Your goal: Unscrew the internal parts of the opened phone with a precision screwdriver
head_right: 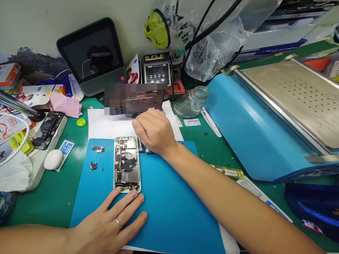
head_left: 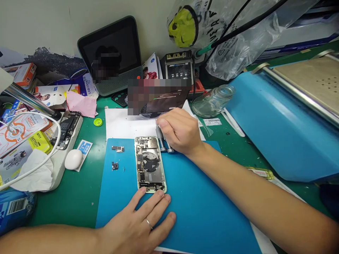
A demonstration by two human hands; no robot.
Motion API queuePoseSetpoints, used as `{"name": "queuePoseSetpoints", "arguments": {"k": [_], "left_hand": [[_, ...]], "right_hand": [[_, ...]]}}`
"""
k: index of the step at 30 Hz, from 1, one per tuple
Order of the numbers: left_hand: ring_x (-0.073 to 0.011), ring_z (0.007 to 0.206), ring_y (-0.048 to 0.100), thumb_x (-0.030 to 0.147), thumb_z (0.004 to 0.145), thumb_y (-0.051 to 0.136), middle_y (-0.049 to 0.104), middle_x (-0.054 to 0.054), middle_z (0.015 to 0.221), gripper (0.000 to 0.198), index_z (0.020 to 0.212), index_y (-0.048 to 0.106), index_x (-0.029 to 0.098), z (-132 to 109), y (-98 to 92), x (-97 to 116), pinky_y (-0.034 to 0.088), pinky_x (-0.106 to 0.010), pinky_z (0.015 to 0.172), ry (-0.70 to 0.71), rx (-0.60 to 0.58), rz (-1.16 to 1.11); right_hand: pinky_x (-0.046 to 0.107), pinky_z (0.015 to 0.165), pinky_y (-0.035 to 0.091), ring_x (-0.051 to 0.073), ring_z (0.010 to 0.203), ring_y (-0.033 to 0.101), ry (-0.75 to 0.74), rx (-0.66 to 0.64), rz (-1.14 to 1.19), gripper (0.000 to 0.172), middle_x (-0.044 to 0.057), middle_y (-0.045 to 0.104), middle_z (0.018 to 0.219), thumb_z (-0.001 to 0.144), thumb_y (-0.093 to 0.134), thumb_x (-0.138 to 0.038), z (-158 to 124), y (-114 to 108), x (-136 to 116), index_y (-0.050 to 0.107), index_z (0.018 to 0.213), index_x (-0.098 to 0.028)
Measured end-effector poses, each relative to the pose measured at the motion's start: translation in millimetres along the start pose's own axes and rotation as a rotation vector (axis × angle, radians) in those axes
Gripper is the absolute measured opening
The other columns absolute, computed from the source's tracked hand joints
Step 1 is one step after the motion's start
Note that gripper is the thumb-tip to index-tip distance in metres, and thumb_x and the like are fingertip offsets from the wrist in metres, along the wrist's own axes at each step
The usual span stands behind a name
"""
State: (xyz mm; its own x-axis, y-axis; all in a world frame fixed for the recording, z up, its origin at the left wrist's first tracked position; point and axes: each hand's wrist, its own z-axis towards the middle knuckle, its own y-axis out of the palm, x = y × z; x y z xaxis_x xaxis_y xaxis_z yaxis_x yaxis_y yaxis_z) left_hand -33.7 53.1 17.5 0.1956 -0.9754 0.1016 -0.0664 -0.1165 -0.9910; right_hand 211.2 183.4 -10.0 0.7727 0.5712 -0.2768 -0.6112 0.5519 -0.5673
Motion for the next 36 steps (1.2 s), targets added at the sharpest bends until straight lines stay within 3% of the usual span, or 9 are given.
{"name": "queuePoseSetpoints", "arguments": {"k": [3,5,8,10,12,21,27,36], "left_hand": [[-0.0338,0.153,0.027,0.05,0.107,0.034,0.032,-0.017,0.165,0.061,0.157,0.037,0.015,-0.3,0.7,0.5,0.02,-0.052,0.119,-0.003,-0.002,0.006],[-0.034,0.153,0.026,0.05,0.107,0.034,0.031,-0.017,0.165,0.062,0.158,0.037,0.014,-0.7,0.3,0.9,0.019,-0.052,0.12,-0.006,-0.004,0.009],[-0.0334,0.153,0.026,0.05,0.107,0.034,0.031,-0.017,0.165,0.061,0.158,0.036,0.015,-0.8,-0.7,0.9,0.019,-0.051,0.12,-0.004,-0.013,0.008],[-0.0333,0.152,0.027,0.05,0.108,0.033,0.032,-0.016,0.165,0.061,0.158,0.037,0.015,-0.6,-1.1,0.5,0.02,-0.051,0.119,-0.004,-0.015,0.009],[-0.0334,0.152,0.027,0.05,0.108,0.033,0.033,-0.016,0.165,0.061,0.157,0.037,0.015,-0.5,-1.0,0.1,0.02,-0.051,0.119,-0.002,-0.01,0.007],[-0.0336,0.151,0.028,0.051,0.108,0.033,0.036,-0.015,0.163,0.061,0.157,0.039,0.015,-0.1,-0.1,1.1,0.02,-0.052,0.117,0.004,0.007,0.025],[-0.033,0.151,0.029,0.05,0.108,0.033,0.036,-0.015,0.163,0.06,0.156,0.04,0.016,-0.3,-1.6,0.1,0.022,-0.051,0.117,0.001,0.009,0.031],[-0.0335,0.152,0.028,0.049,0.108,0.032,0.034,-0.015,0.164,0.06,0.157,0.038,0.015,0.1,-0.5,-0.1,0.021,-0.052,0.117,0.002,0.003,0.026]], "right_hand": [[0.042,0.091,0.059,0.019,0.065,0.064,-0.037,-0.009,0.023,0.039,0.003,0.067,0.064,0.102,0.041,-0.024,0.4,0.9,0.9,0.06,0.068,-0.023],[0.044,0.098,0.057,0.019,0.069,0.066,-0.066,-0.038,0.051,0.037,0.003,0.07,0.068,0.102,0.041,-0.024,0.8,1.4,0.7,0.063,0.073,-0.023],[0.044,0.092,0.058,0.023,0.088,0.072,-0.103,-0.078,0.061,0.029,0.007,0.079,0.101,0.102,0.043,-0.026,1.3,1.1,-0.6,0.07,0.092,-0.02],[0.042,0.086,0.058,0.025,0.1,0.073,-0.079,-0.102,0.045,0.029,0.011,0.073,0.128,0.103,0.044,-0.027,1.0,0.4,-1.6,0.071,0.106,-0.017],[0.041,0.087,0.059,0.025,0.106,0.074,-0.021,-0.115,0.031,0.033,0.013,0.065,0.14,0.104,0.042,-0.027,0.2,-0.3,-2.3,0.07,0.117,-0.015],[0.036,0.105,0.058,0.025,0.128,0.066,0.065,-0.095,0.023,0.037,0.013,0.059,0.145,0.106,0.041,-0.025,-0.7,2.6,-3.5,0.065,0.131,-0.012],[0.036,0.104,0.06,0.026,0.125,0.068,0.02,-0.071,0.023,0.035,0.016,0.062,0.141,0.105,0.043,-0.022,-0.1,1.2,-4.2,0.068,0.125,-0.009],[0.036,0.099,0.062,0.026,0.124,0.068,0.054,-0.076,0.018,0.034,0.012,0.059,0.145,0.105,0.043,-0.023,-1.1,3.0,-3.8,0.067,0.126,-0.014]]}}
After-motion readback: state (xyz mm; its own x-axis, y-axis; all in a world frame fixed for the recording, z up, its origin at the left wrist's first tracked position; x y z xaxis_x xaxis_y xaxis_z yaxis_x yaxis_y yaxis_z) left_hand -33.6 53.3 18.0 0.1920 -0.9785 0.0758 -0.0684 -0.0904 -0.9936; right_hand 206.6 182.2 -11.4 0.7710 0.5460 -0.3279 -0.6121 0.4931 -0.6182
